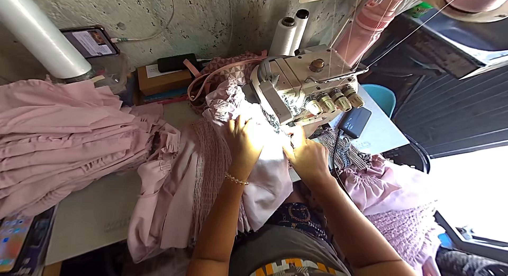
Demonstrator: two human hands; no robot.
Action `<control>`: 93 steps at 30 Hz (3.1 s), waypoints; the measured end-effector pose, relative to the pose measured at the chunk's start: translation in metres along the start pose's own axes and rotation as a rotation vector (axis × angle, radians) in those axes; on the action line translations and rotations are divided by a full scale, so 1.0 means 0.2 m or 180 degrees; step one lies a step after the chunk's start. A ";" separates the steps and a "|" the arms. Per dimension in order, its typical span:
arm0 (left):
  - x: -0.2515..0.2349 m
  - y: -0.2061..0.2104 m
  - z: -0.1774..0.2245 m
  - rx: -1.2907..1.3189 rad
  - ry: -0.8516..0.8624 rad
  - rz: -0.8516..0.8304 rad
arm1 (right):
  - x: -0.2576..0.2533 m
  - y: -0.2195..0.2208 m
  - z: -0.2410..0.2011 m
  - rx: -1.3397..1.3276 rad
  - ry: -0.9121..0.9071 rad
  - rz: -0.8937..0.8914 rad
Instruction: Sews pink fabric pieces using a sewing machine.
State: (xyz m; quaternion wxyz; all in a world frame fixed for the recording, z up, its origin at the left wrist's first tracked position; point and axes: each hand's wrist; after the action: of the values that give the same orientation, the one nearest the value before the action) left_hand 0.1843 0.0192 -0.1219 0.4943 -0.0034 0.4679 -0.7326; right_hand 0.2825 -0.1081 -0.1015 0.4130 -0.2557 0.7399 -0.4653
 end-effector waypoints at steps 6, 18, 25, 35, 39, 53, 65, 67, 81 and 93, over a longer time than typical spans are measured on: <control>0.00 0.00 0.00 0.0033 0.0020 -0.0015 | -0.01 -0.01 -0.01 -0.0030 0.0048 -0.0063; 0.00 0.00 0.00 0.0046 0.0007 -0.0015 | -0.03 -0.02 -0.02 0.0024 0.0014 -0.0048; 0.00 -0.01 0.01 -0.0044 -0.0010 0.0033 | -0.03 -0.04 -0.03 0.0026 0.0095 -0.0232; 0.00 0.00 0.00 -0.0032 -0.0054 -0.0002 | 0.01 -0.07 0.04 -0.0350 -0.0156 -0.0050; 0.04 -0.04 0.06 -0.0204 -0.0180 -0.0138 | 0.04 -0.07 0.10 -0.1237 -0.0347 -0.0045; 0.21 -0.31 0.21 0.3892 -0.0722 -0.0215 | 0.21 0.01 0.07 -0.5295 0.0122 -0.1855; -0.21 -0.34 -0.02 0.1200 -0.1649 -0.1584 | 0.30 0.23 0.38 -0.4633 0.1186 -0.1738; -0.23 -0.32 -0.01 0.1274 -0.1766 -0.1605 | 0.30 0.24 0.40 -0.4685 0.1203 -0.1787; -0.27 -0.26 0.02 0.0964 -0.1430 -0.1712 | 0.29 0.27 0.40 -0.4746 0.0996 -0.1833; -0.26 -0.23 0.00 0.0801 -0.1335 -0.1683 | 0.29 0.26 0.41 -0.4753 0.1046 -0.1868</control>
State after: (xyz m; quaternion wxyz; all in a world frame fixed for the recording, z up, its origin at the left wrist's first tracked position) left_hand 0.1783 0.0597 -0.0666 0.3695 -0.2137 0.2453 -0.8704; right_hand 0.3213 -0.1682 -0.1883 -0.1184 -0.5752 0.8089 0.0294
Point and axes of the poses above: each hand's wrist, its own x-axis away from the middle knuckle, its own y-axis out of the palm, z = x × y, and after that the axes turned 4 degrees about x, right-handed
